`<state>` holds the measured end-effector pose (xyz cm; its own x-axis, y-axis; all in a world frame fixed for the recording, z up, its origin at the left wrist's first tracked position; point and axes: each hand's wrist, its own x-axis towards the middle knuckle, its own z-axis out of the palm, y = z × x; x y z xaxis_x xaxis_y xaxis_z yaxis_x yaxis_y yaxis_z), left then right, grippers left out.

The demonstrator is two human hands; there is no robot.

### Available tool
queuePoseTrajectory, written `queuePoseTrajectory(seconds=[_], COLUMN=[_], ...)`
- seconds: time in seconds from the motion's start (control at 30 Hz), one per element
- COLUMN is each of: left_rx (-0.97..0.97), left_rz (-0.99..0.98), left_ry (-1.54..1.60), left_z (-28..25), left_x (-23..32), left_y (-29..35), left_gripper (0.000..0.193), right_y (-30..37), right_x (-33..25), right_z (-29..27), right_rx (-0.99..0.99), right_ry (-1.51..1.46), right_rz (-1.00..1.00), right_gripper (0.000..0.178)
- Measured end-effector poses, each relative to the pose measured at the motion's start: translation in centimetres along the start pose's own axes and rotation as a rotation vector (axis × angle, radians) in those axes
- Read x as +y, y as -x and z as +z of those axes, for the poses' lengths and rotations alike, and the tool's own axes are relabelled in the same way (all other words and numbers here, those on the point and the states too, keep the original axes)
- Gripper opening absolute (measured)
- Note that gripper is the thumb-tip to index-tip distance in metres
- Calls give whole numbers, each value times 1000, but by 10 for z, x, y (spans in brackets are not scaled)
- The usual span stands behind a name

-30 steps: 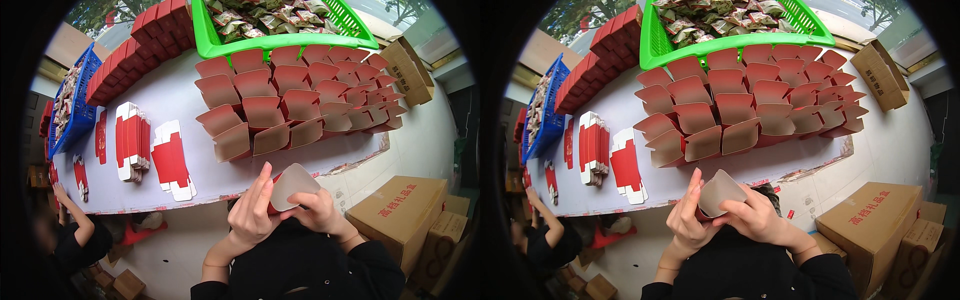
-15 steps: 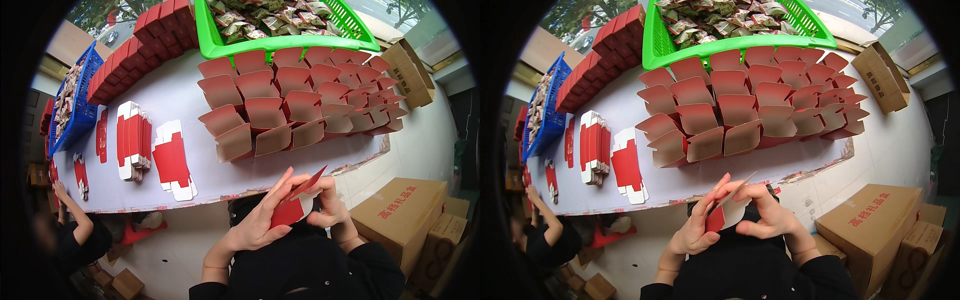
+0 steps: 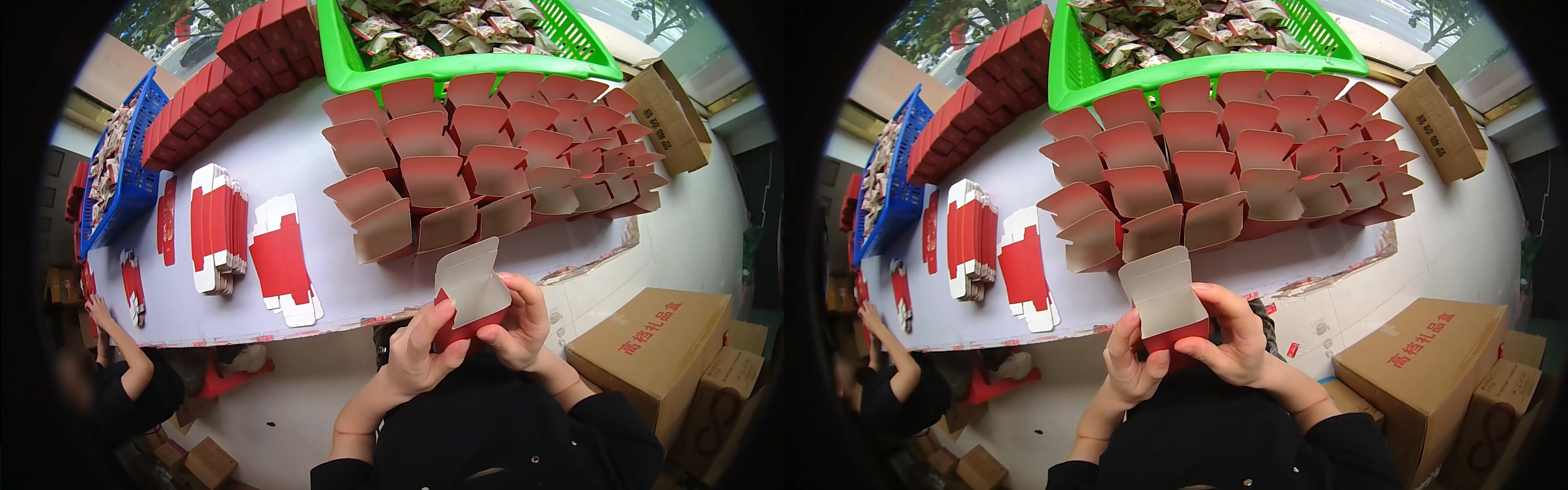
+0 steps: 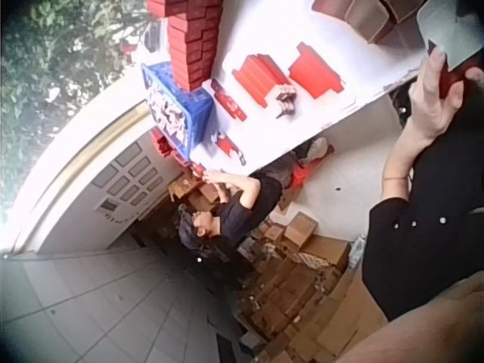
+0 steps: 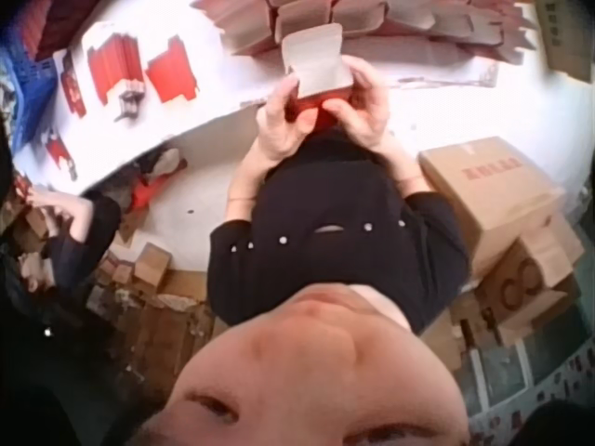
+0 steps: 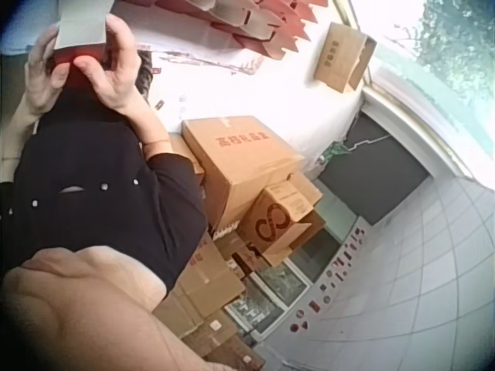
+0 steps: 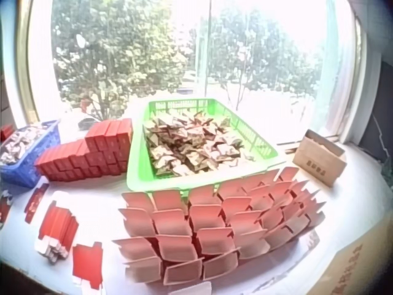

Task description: The person folds flat red cardboard pieces into small open-top boxes and places them on a table. They then pick up a wrapped item from a green basket and place it inside one of the boxes.

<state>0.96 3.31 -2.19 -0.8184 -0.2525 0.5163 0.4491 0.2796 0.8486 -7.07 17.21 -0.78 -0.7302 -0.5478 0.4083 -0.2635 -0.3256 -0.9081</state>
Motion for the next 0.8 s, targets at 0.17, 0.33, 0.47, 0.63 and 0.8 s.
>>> queuePoseTrajectory(seconds=[0.17, 0.33, 0.47, 0.63, 0.8], left_rx=[-13, 28, 52, 10, -130], left_rz=[87, 139, 40, -64, 98], left_ry=[-101, -162, 102, -15, 39], left_z=[-3, -3, 4, 1, -9], left_x=[2, 8, -3, 7, -2], left_y=[-12, -22, -5, -9, -19], left_gripper=[47, 45, 47, 51, 46], right_y=[-14, -12, -12, -10, -20], right_x=[-7, 2, 1, -10, 1], right_z=[-6, -4, 6, 6, -1], right_rx=[-97, -66, 8, 40, -100], right_ry=[315, 270, 15, -83, 77], right_rz=[-137, -200, -184, -16, -191], right_gripper=[41, 22, 28, 49, 30])
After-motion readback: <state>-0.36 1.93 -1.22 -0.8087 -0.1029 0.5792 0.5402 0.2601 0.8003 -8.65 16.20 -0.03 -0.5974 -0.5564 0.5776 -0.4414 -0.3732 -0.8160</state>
